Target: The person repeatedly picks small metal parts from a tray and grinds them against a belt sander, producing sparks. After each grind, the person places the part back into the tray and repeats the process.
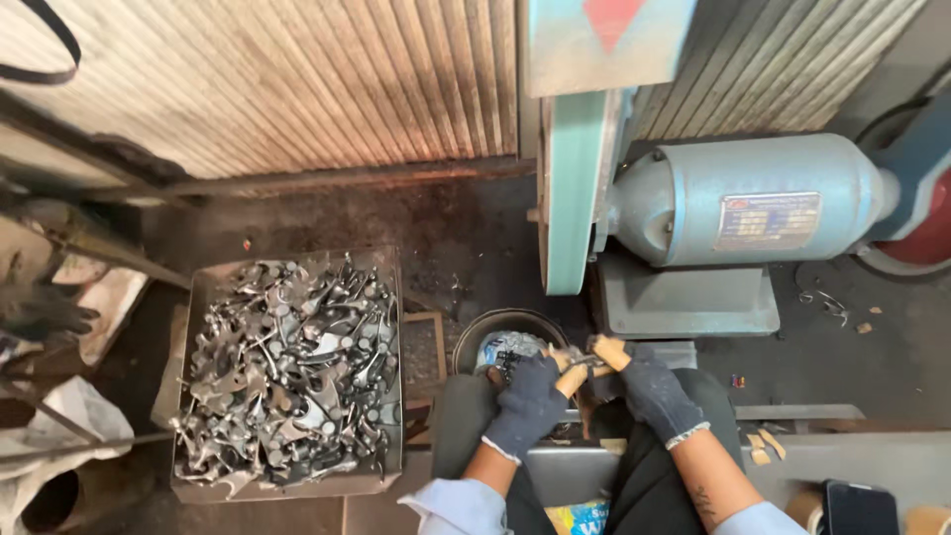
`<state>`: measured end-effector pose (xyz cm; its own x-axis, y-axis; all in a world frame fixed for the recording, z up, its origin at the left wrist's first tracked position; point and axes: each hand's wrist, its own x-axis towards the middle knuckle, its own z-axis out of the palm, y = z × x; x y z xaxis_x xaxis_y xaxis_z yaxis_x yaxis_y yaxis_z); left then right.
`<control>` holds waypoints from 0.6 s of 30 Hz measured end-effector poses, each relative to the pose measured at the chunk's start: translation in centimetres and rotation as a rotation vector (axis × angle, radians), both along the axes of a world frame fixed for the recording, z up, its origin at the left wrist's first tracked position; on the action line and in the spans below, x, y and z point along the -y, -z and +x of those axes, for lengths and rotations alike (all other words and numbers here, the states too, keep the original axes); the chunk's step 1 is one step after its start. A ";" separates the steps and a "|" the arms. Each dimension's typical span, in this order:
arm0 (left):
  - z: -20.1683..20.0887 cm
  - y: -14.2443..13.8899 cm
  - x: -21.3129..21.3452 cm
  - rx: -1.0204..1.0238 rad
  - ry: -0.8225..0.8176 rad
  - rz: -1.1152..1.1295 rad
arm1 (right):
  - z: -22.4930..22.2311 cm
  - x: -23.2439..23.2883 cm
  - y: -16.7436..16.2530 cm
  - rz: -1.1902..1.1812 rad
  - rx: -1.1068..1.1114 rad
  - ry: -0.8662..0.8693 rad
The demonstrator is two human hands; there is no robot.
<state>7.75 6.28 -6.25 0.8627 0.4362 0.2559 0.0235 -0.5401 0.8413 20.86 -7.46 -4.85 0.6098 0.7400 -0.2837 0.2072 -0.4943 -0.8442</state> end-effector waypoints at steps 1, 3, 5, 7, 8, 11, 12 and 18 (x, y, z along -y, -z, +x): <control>-0.4 -0.1 0.1 -0.075 0.037 -0.088 | -0.2 0.4 -0.1 -0.278 0.237 -0.120; 0.0 -0.3 -0.2 -0.141 0.065 -0.250 | -0.2 0.6 -0.5 0.104 -0.146 -0.006; 1.3 -0.5 -1.2 -0.123 0.043 -0.389 | 0.1 -0.6 -1.3 0.318 -0.235 0.086; 3.2 -0.7 -2.5 -0.036 0.044 -0.485 | 0.3 -2.5 -2.2 0.335 -0.048 0.152; 3.5 -0.7 -2.6 0.001 0.037 -0.541 | 0.4 -3.7 -2.5 0.281 -0.126 0.177; 4.9 -0.2 -3.5 -0.012 -0.211 -0.396 | 0.9 -7.5 -2.8 0.215 -0.294 0.239; 5.3 0.1 -3.6 -0.020 -0.244 -0.433 | 0.8 -8.0 -2.6 0.228 -0.323 0.244; 6.6 2.5 -2.0 0.059 -0.233 -0.594 | 1.8 -6.8 0.5 0.302 -0.307 0.294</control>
<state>14.37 8.28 -8.77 0.7202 0.6925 -0.0426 0.0285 0.0318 0.9991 22.66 -0.66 -5.38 0.7264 0.6265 -0.2827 -0.1838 -0.2194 -0.9582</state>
